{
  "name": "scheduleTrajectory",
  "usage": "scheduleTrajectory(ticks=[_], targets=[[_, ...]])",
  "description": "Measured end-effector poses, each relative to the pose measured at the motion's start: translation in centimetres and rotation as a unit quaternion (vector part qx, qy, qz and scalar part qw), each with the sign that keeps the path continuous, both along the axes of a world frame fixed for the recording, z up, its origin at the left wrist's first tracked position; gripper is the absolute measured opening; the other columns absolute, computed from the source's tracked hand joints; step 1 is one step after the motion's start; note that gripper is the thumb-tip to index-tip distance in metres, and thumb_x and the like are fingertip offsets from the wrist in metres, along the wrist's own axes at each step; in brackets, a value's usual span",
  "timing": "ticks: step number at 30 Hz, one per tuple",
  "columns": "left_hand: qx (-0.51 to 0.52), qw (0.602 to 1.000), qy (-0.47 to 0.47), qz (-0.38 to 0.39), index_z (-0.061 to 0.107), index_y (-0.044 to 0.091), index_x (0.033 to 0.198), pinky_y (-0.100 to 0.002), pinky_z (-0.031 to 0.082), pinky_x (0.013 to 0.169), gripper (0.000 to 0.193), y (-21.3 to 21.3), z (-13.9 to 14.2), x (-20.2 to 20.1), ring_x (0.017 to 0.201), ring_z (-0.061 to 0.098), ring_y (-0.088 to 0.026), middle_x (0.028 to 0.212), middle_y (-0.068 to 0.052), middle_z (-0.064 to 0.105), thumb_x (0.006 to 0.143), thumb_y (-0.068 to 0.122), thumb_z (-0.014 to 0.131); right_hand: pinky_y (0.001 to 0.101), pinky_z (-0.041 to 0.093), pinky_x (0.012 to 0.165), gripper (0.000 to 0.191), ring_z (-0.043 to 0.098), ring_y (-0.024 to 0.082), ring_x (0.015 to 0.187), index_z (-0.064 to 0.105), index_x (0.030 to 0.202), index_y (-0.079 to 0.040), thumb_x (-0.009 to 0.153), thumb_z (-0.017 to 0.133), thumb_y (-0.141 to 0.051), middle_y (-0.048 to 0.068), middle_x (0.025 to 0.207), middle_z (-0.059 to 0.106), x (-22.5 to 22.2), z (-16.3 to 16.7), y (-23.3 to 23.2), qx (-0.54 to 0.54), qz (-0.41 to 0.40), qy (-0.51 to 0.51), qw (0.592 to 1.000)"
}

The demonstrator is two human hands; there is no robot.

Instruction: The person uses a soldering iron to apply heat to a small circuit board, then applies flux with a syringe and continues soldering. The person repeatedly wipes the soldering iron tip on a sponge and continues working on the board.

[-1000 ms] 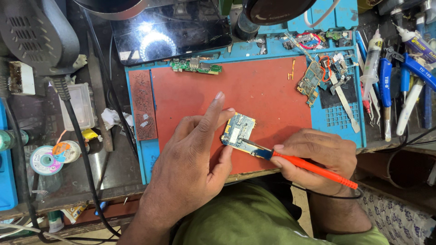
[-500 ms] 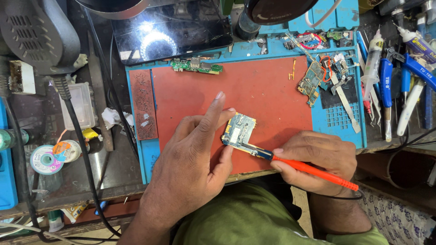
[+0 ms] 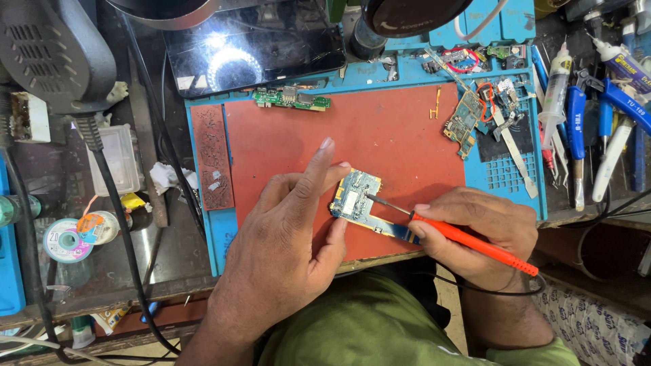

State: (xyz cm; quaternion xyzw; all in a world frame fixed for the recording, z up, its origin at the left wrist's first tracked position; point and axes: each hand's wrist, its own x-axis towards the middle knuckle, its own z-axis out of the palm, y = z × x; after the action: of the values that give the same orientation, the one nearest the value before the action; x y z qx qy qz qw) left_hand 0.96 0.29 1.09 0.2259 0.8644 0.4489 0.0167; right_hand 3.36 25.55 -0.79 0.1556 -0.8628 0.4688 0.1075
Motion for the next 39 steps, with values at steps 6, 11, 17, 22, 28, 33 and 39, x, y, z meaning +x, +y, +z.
scheduleTrajectory(ticks=[6, 11, 17, 22, 28, 33, 39], targets=[[0.001, 1.000, -0.004, -0.001, 0.024, -0.003, 0.158, -0.040, 0.056, 0.092, 0.086, -0.02, 0.04, 0.01, 0.115, 0.062, -0.028, 0.137, -0.007, 0.067, 0.088, 0.007, 0.073, 0.0274, 0.059, 0.067, 0.019, 0.076, 0.020, 0.074, 0.074, 0.093, 0.002, 0.077, 0.084, -0.002, 0.011, 0.084, 0.075, -0.10, -0.01, 0.20, -0.009, 0.007, -0.015, 1.000], [0.001, 1.000, -0.014, -0.002, 0.024, -0.002, 0.158, -0.038, 0.057, 0.089, 0.086, 0.00, 0.06, -0.04, 0.115, 0.062, -0.028, 0.137, -0.007, 0.067, 0.088, 0.007, 0.072, 0.0279, 0.059, 0.068, 0.019, 0.076, 0.020, 0.074, 0.074, 0.092, 0.002, 0.077, 0.084, -0.002, 0.012, 0.086, 0.076, -0.05, -0.16, 0.27, -0.003, -0.005, -0.011, 1.000], [0.001, 1.000, -0.006, -0.003, 0.024, -0.002, 0.158, -0.040, 0.056, 0.091, 0.086, -0.02, 0.12, -0.04, 0.114, 0.062, -0.029, 0.137, -0.007, 0.067, 0.087, 0.007, 0.072, 0.0273, 0.058, 0.068, 0.019, 0.075, 0.019, 0.075, 0.074, 0.092, 0.001, 0.078, 0.085, -0.002, 0.011, 0.087, 0.076, -0.06, -0.33, 0.34, -0.006, -0.014, -0.010, 1.000], [-0.001, 1.000, -0.010, -0.001, 0.024, -0.002, 0.158, -0.039, 0.056, 0.090, 0.086, 0.02, 0.13, -0.03, 0.114, 0.062, -0.029, 0.137, -0.007, 0.068, 0.087, 0.007, 0.072, 0.0270, 0.059, 0.069, 0.019, 0.076, 0.019, 0.077, 0.074, 0.093, 0.001, 0.078, 0.085, -0.004, 0.011, 0.088, 0.076, -0.03, -0.30, 0.35, 0.005, -0.029, -0.016, 0.999], [0.001, 1.000, -0.005, 0.000, 0.024, -0.002, 0.158, -0.039, 0.056, 0.091, 0.086, 0.01, 0.18, -0.03, 0.114, 0.063, -0.028, 0.137, -0.007, 0.068, 0.087, 0.006, 0.072, 0.0262, 0.058, 0.067, 0.019, 0.076, 0.019, 0.076, 0.075, 0.093, 0.001, 0.078, 0.085, -0.004, 0.011, 0.087, 0.076, -0.12, -0.25, 0.24, 0.005, -0.027, -0.015, 1.000], [0.001, 1.000, 0.006, 0.000, 0.024, -0.002, 0.158, -0.039, 0.056, 0.091, 0.087, 0.06, 0.17, -0.05, 0.115, 0.063, -0.028, 0.137, -0.007, 0.067, 0.087, 0.006, 0.073, 0.0260, 0.058, 0.067, 0.018, 0.076, 0.019, 0.075, 0.075, 0.093, 0.001, 0.079, 0.085, -0.003, 0.011, 0.087, 0.076, -0.14, -0.18, 0.18, -0.004, -0.024, -0.017, 1.000], [0.000, 1.000, 0.000, 0.002, 0.024, -0.002, 0.158, -0.038, 0.057, 0.087, 0.086, 0.02, 0.23, -0.02, 0.114, 0.063, -0.028, 0.137, -0.007, 0.067, 0.087, 0.006, 0.073, 0.0264, 0.057, 0.067, 0.018, 0.075, 0.018, 0.074, 0.075, 0.093, 0.001, 0.078, 0.084, -0.002, 0.011, 0.086, 0.076, -0.05, -0.38, 0.54, -0.014, -0.007, -0.018, 1.000]])
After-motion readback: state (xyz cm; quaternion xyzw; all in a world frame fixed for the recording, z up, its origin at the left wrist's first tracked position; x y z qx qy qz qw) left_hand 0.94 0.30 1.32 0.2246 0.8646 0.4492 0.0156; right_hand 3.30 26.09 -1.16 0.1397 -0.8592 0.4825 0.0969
